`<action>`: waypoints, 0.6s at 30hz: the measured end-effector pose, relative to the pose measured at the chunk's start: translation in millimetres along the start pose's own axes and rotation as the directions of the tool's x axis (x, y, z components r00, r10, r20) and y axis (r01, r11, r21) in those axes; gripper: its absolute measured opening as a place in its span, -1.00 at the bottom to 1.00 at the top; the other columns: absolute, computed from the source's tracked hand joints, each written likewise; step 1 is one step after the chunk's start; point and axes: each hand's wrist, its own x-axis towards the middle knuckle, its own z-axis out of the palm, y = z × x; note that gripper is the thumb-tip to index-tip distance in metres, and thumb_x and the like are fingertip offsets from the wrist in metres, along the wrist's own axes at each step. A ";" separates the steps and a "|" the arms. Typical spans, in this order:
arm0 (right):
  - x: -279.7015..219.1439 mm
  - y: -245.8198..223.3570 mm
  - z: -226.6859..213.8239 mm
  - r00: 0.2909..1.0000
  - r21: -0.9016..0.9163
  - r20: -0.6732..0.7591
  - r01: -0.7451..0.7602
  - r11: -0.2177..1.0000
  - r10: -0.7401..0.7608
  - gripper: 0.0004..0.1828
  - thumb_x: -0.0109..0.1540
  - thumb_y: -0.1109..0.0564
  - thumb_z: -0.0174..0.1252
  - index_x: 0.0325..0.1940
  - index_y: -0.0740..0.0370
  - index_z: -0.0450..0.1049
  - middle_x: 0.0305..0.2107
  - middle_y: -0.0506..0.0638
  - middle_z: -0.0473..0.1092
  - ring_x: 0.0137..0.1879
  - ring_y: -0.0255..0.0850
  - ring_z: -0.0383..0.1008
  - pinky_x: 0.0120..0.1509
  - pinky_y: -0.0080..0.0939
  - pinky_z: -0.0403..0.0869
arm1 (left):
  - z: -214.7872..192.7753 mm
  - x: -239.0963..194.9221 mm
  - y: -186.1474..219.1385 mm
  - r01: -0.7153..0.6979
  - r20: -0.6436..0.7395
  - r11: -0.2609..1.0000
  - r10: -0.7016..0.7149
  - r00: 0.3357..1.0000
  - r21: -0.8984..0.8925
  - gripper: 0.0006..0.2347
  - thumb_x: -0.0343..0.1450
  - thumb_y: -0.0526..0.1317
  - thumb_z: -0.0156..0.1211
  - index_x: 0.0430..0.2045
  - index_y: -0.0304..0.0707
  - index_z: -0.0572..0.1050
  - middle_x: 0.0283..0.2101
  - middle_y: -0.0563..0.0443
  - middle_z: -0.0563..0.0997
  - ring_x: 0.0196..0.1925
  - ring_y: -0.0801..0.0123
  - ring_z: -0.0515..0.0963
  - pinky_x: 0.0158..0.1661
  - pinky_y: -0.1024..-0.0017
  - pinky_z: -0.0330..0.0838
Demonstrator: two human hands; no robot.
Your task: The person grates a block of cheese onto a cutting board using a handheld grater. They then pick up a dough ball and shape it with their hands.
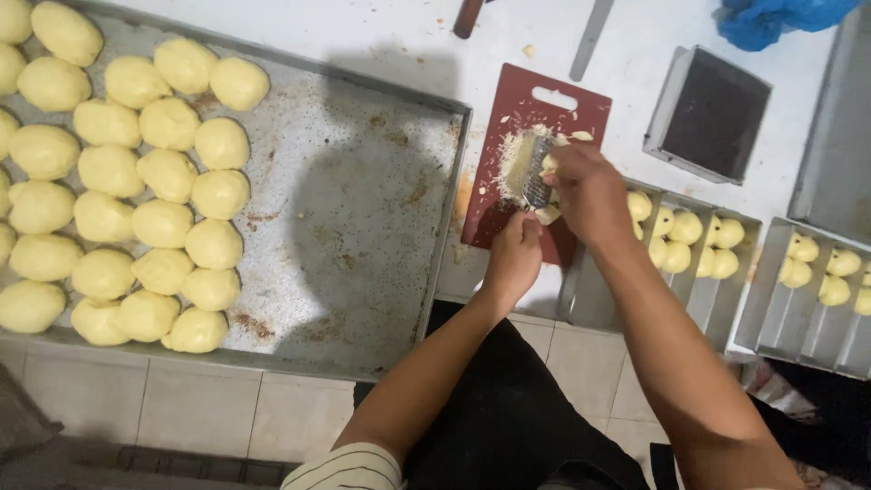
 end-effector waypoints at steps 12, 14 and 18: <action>19.9 -5.1 -41.8 0.917 0.580 0.138 -0.381 0.720 0.374 -0.65 0.26 0.22 0.33 0.14 0.15 0.55 -0.25 -0.10 0.35 -0.17 -0.25 0.53 -0.07 -0.21 0.65 | -20.5 -8.8 24.4 0.030 0.041 1.000 -0.030 0.999 -0.003 -0.70 0.54 -0.06 -0.25 -0.34 -0.24 0.44 -0.20 -0.33 0.61 0.08 -0.22 0.57 0.15 0.00 0.35; 29.8 48.3 -25.6 0.943 0.493 0.101 -0.323 0.807 0.316 -0.66 0.27 0.26 0.36 0.14 0.16 0.56 -0.20 0.03 0.40 -0.10 -0.08 0.55 -0.07 -0.09 0.63 | -27.0 -6.5 19.9 0.035 0.010 0.999 -0.035 0.999 0.004 -0.68 0.54 -0.04 -0.25 -0.35 -0.26 0.44 -0.23 -0.39 0.59 0.06 -0.30 0.56 0.11 -0.07 0.35; 59.2 69.5 -8.8 0.943 0.001 0.103 -0.319 0.948 0.317 -0.70 0.23 0.07 0.42 0.04 -0.14 0.61 -0.20 -0.01 0.56 0.00 0.08 0.58 0.03 0.06 0.57 | -48.0 -15.6 34.1 0.102 -0.041 0.993 -0.100 0.994 0.066 -0.72 0.53 -0.03 -0.26 -0.36 -0.08 0.43 -0.32 -0.16 0.60 -0.02 -0.06 0.63 0.08 0.10 0.41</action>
